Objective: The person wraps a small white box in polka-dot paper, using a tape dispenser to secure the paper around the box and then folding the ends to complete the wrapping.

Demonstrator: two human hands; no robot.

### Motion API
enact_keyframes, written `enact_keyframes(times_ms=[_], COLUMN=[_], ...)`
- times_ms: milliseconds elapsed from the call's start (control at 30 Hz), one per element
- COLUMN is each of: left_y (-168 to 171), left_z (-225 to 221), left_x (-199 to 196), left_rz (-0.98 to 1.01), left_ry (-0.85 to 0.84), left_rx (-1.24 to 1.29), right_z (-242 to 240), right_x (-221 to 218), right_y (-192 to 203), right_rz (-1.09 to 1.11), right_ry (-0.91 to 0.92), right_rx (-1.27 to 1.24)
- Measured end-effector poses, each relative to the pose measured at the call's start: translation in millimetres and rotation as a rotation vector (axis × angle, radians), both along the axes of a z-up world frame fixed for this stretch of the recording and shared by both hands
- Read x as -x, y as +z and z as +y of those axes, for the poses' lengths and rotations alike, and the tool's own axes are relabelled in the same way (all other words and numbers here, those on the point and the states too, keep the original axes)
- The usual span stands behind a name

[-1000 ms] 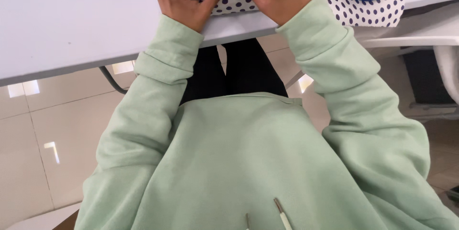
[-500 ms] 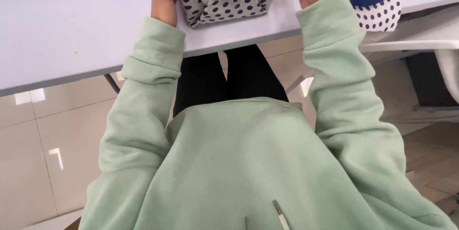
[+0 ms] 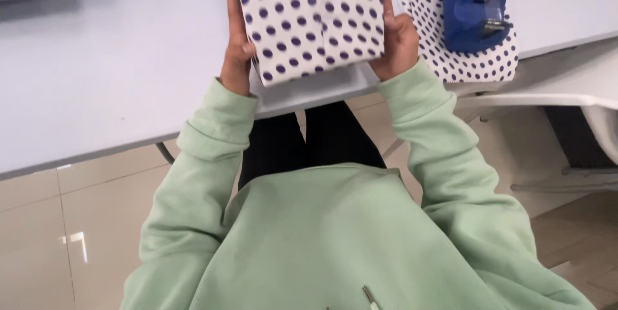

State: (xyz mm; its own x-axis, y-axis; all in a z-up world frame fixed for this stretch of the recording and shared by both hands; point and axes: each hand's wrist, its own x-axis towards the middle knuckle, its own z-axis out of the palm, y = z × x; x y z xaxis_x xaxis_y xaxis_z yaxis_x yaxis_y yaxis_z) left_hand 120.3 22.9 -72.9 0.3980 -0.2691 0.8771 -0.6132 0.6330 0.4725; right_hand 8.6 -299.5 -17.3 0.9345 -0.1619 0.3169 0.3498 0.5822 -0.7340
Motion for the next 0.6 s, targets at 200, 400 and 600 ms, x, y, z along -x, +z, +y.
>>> enact_keyframes(times_ms=[200, 400, 600], left_y=[58.3, -13.2, 42.5], left_z=[8.2, 37.7, 33.1], left_x=[91.9, 111.7, 134.1], left_rz=[0.158, 0.240, 0.176], left_ry=[0.070, 0.307, 0.311], left_rx=[-0.147, -0.228, -0.258], right_z=[7.9, 52.0, 47.2], right_x=[19.8, 22.6, 51.0], right_y=[-13.9, 43.2, 88.5], right_rz=[-0.464, -0.544, -0.582], right_ry=[-0.013, -0.056, -0.081], right_rx=[0.638, 0.723, 0.823])
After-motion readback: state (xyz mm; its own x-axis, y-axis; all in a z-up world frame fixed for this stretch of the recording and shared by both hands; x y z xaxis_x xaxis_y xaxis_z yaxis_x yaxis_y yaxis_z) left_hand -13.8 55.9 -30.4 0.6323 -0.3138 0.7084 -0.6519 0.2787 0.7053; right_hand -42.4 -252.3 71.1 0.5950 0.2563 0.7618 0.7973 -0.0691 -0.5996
